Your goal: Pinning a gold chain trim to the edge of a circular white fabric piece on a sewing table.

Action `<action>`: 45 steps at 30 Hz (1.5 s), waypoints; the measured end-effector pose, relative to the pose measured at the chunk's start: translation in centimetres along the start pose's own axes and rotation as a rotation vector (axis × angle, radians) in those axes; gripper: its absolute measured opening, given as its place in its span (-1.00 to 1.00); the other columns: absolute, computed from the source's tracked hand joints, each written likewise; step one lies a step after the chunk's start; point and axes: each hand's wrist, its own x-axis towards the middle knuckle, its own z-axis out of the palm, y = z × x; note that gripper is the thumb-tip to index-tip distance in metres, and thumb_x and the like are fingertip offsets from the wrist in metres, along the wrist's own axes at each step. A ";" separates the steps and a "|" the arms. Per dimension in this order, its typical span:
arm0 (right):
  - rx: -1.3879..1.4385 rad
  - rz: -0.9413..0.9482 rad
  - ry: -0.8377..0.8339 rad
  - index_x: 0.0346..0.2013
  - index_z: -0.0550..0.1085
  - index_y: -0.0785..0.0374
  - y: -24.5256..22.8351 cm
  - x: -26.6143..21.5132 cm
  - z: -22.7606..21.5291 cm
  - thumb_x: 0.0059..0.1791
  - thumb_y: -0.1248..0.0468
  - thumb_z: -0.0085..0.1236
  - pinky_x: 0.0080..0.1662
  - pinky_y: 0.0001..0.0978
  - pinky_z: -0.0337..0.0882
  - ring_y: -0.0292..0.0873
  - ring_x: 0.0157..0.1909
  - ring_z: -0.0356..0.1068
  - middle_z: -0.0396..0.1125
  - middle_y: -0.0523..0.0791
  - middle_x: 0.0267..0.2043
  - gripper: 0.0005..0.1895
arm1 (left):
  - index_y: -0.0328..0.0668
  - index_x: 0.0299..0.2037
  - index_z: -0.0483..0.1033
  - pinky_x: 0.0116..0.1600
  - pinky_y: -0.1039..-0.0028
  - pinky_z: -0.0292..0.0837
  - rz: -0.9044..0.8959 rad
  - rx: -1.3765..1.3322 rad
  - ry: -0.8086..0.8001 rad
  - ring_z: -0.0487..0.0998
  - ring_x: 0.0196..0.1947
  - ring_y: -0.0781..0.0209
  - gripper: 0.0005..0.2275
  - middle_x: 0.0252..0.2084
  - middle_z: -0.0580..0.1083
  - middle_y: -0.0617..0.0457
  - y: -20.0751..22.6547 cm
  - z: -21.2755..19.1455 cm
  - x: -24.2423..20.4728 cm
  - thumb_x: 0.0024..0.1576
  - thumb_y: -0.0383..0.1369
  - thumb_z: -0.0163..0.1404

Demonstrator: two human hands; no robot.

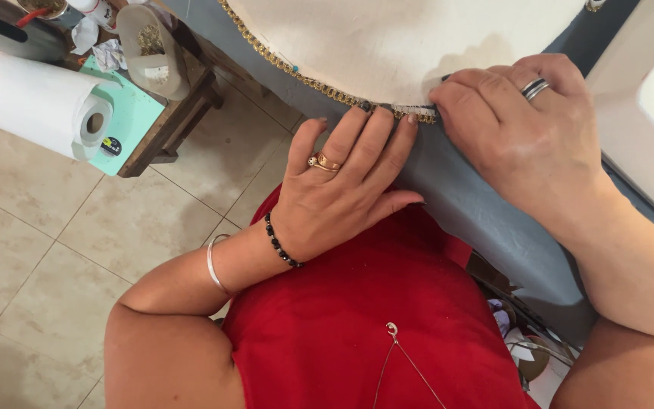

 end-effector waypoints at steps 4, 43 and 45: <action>-0.004 0.014 0.042 -0.10 0.58 -0.04 0.0 0.0 -0.3 0.25 0.29 0.27 0.06 -0.49 0.41 -0.36 -0.15 0.48 0.54 -0.39 -0.03 -0.90 | 0.08 0.24 0.52 0.22 0.31 0.25 -0.038 0.028 0.006 0.45 0.15 0.30 -0.43 0.16 0.40 0.16 0.5 0.1 -0.1 0.39 0.26 -0.34; -0.033 -0.025 -0.005 -0.03 0.52 -0.05 0.0 0.5 -1.5 0.22 0.37 0.12 0.10 -0.50 0.34 -0.40 -0.15 0.42 0.49 -0.42 0.05 -0.83 | -0.02 0.24 0.54 0.31 0.15 0.19 -0.108 -0.002 0.012 0.47 0.14 0.20 -0.39 0.19 0.41 0.07 1.8 0.8 -0.1 0.38 0.22 -0.37; 0.077 -0.015 -0.005 0.10 0.61 -0.06 -0.1 0.5 -1.5 0.21 0.34 0.18 0.12 -0.47 0.38 -0.36 -0.03 0.48 0.51 -0.38 0.13 -0.77 | -0.03 0.24 0.54 0.31 0.16 0.19 -0.114 0.000 0.012 0.46 0.15 0.20 -0.39 0.18 0.42 0.07 1.7 0.7 -0.2 0.38 0.22 -0.38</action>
